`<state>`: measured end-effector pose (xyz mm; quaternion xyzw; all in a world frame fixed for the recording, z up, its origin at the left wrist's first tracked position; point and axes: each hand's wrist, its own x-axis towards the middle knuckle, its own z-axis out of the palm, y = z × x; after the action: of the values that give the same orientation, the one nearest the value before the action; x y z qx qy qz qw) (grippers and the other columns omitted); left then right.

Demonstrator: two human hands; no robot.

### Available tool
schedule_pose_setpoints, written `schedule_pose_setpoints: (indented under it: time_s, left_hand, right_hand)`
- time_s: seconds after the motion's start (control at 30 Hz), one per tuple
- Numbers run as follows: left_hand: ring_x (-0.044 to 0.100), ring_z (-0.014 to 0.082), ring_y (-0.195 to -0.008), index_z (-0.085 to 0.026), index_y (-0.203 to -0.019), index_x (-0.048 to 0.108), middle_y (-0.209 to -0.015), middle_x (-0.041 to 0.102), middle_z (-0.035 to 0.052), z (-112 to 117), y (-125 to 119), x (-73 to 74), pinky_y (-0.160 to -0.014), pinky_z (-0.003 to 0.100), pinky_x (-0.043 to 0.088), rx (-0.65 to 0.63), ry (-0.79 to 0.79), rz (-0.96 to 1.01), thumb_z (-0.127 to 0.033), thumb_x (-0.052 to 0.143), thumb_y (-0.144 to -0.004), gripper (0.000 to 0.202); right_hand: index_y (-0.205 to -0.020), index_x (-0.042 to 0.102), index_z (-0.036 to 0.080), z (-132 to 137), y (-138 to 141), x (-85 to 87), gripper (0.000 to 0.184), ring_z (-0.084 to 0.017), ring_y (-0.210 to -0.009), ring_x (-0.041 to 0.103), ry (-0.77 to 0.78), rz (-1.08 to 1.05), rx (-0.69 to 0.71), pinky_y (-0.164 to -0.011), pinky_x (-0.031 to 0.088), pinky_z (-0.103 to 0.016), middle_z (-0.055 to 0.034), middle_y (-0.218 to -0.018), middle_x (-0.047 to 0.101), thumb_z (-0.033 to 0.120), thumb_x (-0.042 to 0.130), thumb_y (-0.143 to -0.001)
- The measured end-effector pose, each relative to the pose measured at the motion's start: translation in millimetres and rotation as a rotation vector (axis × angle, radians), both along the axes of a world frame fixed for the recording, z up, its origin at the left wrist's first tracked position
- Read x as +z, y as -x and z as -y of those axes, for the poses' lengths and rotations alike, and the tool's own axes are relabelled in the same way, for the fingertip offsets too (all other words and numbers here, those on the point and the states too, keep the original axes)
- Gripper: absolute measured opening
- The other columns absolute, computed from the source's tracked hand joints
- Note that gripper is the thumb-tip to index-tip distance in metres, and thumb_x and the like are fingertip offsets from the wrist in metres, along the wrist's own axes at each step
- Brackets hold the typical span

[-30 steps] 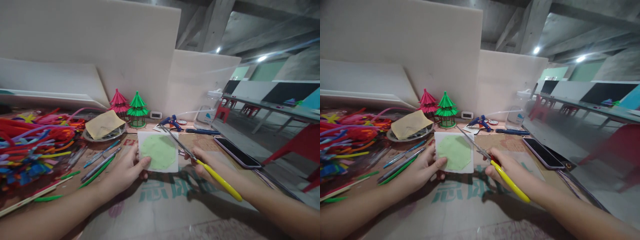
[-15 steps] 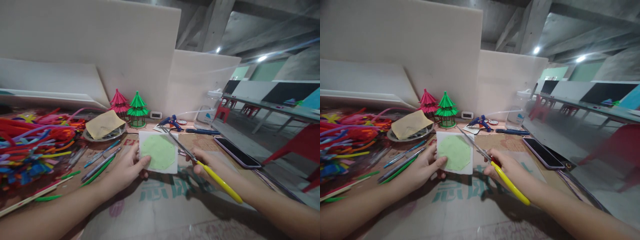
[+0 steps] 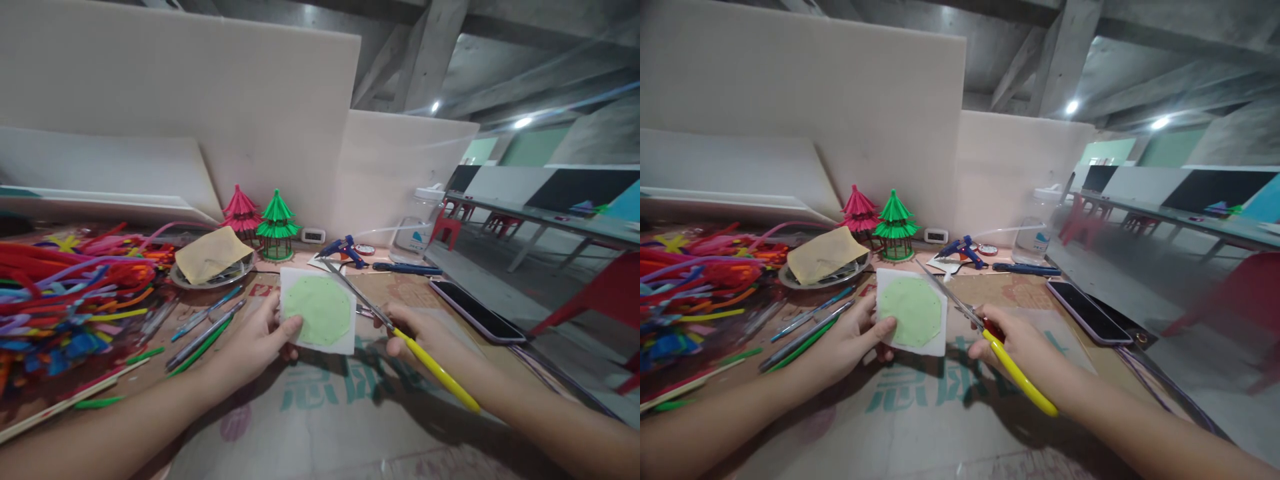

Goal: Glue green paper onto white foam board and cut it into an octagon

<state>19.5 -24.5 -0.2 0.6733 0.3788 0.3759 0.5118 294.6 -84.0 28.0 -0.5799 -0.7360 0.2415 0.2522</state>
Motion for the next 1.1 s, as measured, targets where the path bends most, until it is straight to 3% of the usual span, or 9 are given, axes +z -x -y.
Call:
schedule_pose_setpoints:
  time_s: [0.13,0.37,0.43,0.53,0.67,0.77,0.87,1.0,1.1]
  left_hand:
    - [0.065,0.0138,-0.059,-0.020,-0.119,0.050,-0.089,0.066,0.0020,-9.8,2.9,-6.5,-0.052,0.024,0.053,0.080,-0.039,0.051,-0.052,0.062,-0.089,0.045]
    - [0.060,0.0110,-0.054,-0.018,-0.106,0.050,-0.078,0.065,-0.0014,-20.7,1.8,-3.9,-0.047,0.021,0.050,0.228,0.085,0.220,-0.053,0.070,-0.081,0.048]
    - [0.060,0.0107,-0.054,-0.018,-0.106,0.051,-0.077,0.065,-0.0015,-20.7,1.3,-3.8,-0.047,0.020,0.050,0.222,0.092,0.218,-0.053,0.070,-0.081,0.047]
    - [0.060,0.0113,-0.053,-0.018,-0.109,0.052,-0.074,0.065,-0.0015,-20.5,1.2,-3.9,-0.046,0.020,0.049,0.222,0.069,0.194,-0.053,0.070,-0.080,0.049]
    - [0.060,0.0113,-0.053,-0.018,-0.115,0.052,-0.075,0.066,-0.0006,-19.6,1.3,-1.8,-0.046,0.020,0.049,0.216,0.072,0.167,-0.051,0.069,-0.082,0.050]
    - [0.061,0.0111,-0.054,-0.017,-0.115,0.051,-0.076,0.066,0.0000,-18.6,1.2,-0.4,-0.048,0.020,0.049,0.207,0.084,0.149,-0.051,0.068,-0.083,0.050]
    - [0.060,0.0106,-0.054,-0.017,-0.115,0.051,-0.077,0.065,-0.0006,-17.4,1.3,0.0,-0.048,0.020,0.049,0.212,0.079,0.148,-0.052,0.069,-0.083,0.050]
    - [0.058,0.0092,-0.054,-0.018,-0.113,0.052,-0.081,0.064,-0.0007,-15.8,1.5,0.8,-0.049,0.020,0.048,0.208,0.078,0.155,-0.053,0.068,-0.083,0.049]
    - [0.057,0.0088,-0.053,-0.017,-0.111,0.052,-0.080,0.065,-0.0007,-16.4,2.2,0.7,-0.048,0.020,0.047,0.198,0.087,0.139,-0.053,0.068,-0.083,0.048]
  right_hand:
    - [-0.082,0.054,0.022,-8.7,-13.7,2.0,0.024,-0.019,-0.066,0.052,-0.118,0.097,0.003,-0.057,0.038,-0.029,-0.0014,-0.073,0.058,0.046,0.057,-0.083]
    - [-0.128,0.062,0.023,-58.4,-69.4,-12.3,0.046,-0.027,-0.100,0.067,-0.291,0.322,-0.171,-0.087,0.051,-0.036,-0.0102,-0.117,0.072,0.037,0.065,-0.085]
    - [-0.133,0.061,0.021,-70.0,-84.8,-23.4,0.050,-0.029,-0.113,0.065,-0.305,0.424,-0.169,-0.095,0.050,-0.037,-0.0122,-0.126,0.069,0.027,0.063,-0.084]
    - [-0.126,0.067,0.017,-76.4,-96.8,-30.8,0.043,-0.029,-0.110,0.065,-0.287,0.536,-0.155,-0.095,0.050,-0.039,-0.0160,-0.122,0.069,0.022,0.061,-0.084]
    - [-0.125,0.069,0.019,-73.3,-76.2,-14.1,0.037,-0.028,-0.113,0.064,-0.309,0.534,-0.085,-0.098,0.049,-0.039,-0.0153,-0.129,0.064,0.022,0.049,-0.094]
    - [-0.130,0.066,0.027,-81.3,-40.3,2.6,0.039,-0.025,-0.120,0.061,-0.295,0.452,0.187,-0.096,0.049,-0.035,-0.0077,-0.138,0.061,0.023,0.044,-0.098]
    - [-0.123,0.070,0.024,-104.8,-11.9,8.0,0.038,-0.023,-0.113,0.064,-0.251,0.484,0.353,-0.094,0.049,-0.033,-0.0087,-0.135,0.063,0.016,0.048,-0.092]
    - [-0.101,0.075,0.019,-133.4,-1.1,1.1,0.025,-0.020,-0.099,0.066,-0.221,0.514,0.397,-0.086,0.048,-0.028,-0.0077,-0.111,0.073,0.012,0.057,-0.085]
    - [-0.096,0.073,0.017,-134.7,-3.3,-0.7,0.018,-0.020,-0.092,0.065,-0.219,0.526,0.341,-0.077,0.047,-0.026,-0.0085,-0.104,0.073,0.016,0.057,-0.087]
